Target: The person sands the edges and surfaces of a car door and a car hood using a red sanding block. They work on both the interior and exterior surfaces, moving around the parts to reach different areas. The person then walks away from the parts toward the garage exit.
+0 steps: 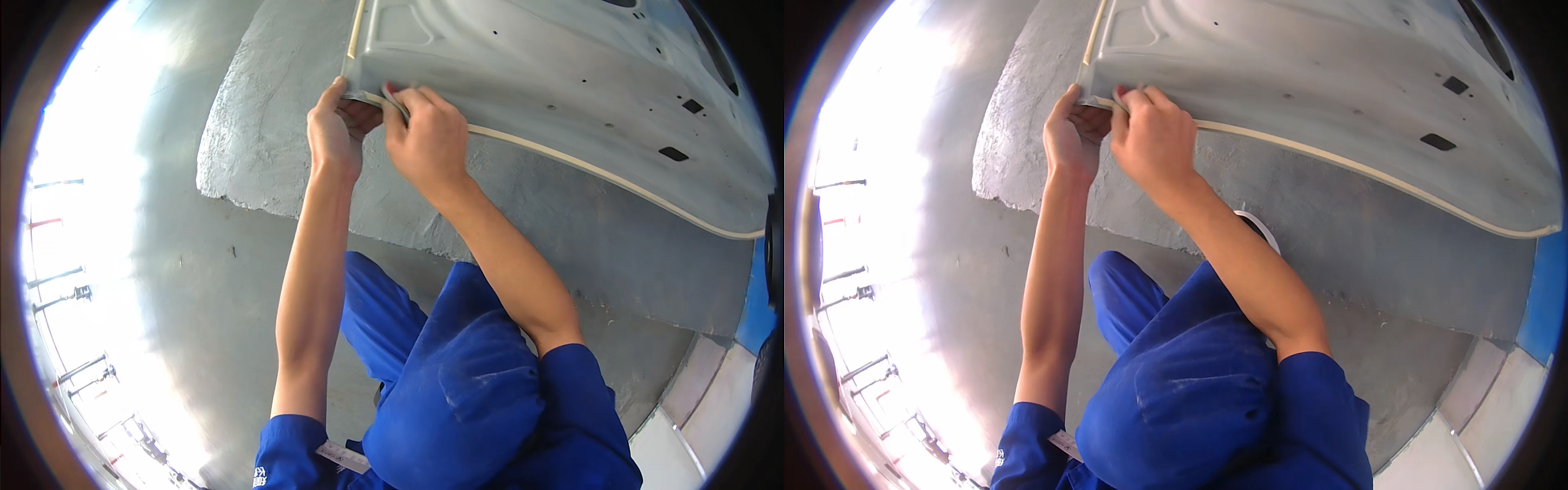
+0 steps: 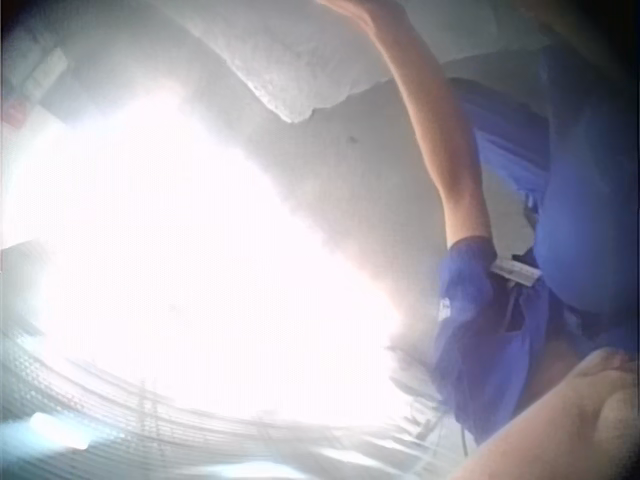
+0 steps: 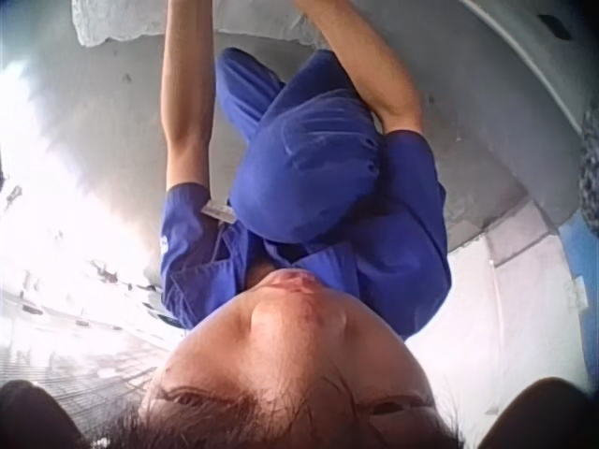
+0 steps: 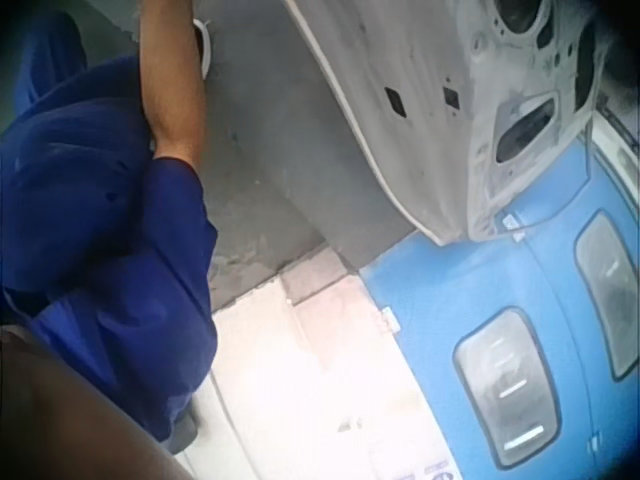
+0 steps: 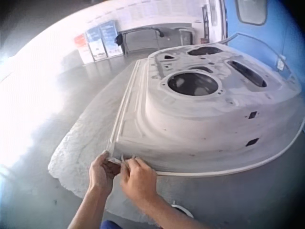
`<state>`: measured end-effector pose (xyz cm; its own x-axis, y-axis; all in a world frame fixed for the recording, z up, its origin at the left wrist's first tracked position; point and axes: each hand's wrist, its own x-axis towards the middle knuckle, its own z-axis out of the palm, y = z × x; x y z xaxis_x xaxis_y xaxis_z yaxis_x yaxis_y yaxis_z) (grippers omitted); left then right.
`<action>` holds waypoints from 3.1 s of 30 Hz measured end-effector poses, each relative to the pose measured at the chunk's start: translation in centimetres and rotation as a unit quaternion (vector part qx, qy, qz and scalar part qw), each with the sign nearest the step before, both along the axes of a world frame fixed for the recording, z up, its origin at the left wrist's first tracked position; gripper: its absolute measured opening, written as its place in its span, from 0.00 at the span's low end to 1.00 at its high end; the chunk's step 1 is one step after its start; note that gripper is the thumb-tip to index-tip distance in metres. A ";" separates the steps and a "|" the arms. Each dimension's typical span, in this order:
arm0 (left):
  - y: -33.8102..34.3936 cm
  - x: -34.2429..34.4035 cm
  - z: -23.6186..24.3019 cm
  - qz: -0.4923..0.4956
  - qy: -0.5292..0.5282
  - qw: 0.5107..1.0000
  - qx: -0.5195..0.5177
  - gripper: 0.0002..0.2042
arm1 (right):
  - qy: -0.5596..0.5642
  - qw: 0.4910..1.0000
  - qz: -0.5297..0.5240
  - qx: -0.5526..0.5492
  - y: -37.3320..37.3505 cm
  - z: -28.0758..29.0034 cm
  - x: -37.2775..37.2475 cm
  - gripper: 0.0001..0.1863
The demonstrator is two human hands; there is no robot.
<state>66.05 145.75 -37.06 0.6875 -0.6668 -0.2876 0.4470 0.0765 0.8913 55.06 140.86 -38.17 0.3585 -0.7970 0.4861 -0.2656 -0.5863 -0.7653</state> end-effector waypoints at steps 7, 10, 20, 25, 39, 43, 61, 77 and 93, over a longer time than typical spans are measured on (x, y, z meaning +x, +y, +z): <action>0.3 -1.2 0.6 0.008 0.006 1.000 -0.020 0.17 | -0.015 0.996 0.066 -0.050 -1.5 -0.4 -1.2 0.05; 0.0 -1.8 1.3 0.029 0.013 0.999 -0.007 0.17 | -0.014 0.995 0.072 -0.061 -1.1 -1.8 -2.8 0.05; 0.0 -2.4 1.5 0.041 0.035 0.998 -0.015 0.14 | -0.028 0.996 0.077 -0.042 -1.1 -0.5 -1.9 0.05; -1.0 -2.4 1.4 0.068 0.034 0.997 -0.030 0.15 | -0.014 0.995 0.076 -0.067 -1.9 1.8 1.3 0.06; -0.2 -2.4 1.4 0.064 0.040 0.997 0.001 0.18 | 0.040 0.995 0.092 -0.014 -1.6 -0.2 -3.2 0.06; 0.4 -0.3 -0.1 0.040 0.014 0.999 -0.001 0.18 | -0.029 0.996 0.085 -0.017 -0.4 1.6 -0.3 0.07; 1.9 -2.1 1.5 0.008 -0.018 1.000 -0.001 0.22 | 0.047 0.993 0.072 -0.082 -2.2 0.9 -1.2 0.06; 2.1 -1.6 0.8 0.025 0.061 0.997 -0.033 0.34 | 0.056 0.956 0.148 -0.247 -3.0 0.3 -1.4 0.12; 0.8 -2.4 1.5 0.062 -0.062 0.996 0.028 0.13 | 0.194 0.914 0.107 -0.340 -2.7 -1.6 -7.0 0.08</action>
<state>63.70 146.58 -35.59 0.7954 -0.5606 -0.2304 0.3244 0.0725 0.9431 48.03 138.18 -39.74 0.7209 -0.2491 0.6467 -0.2630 -0.9617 -0.0772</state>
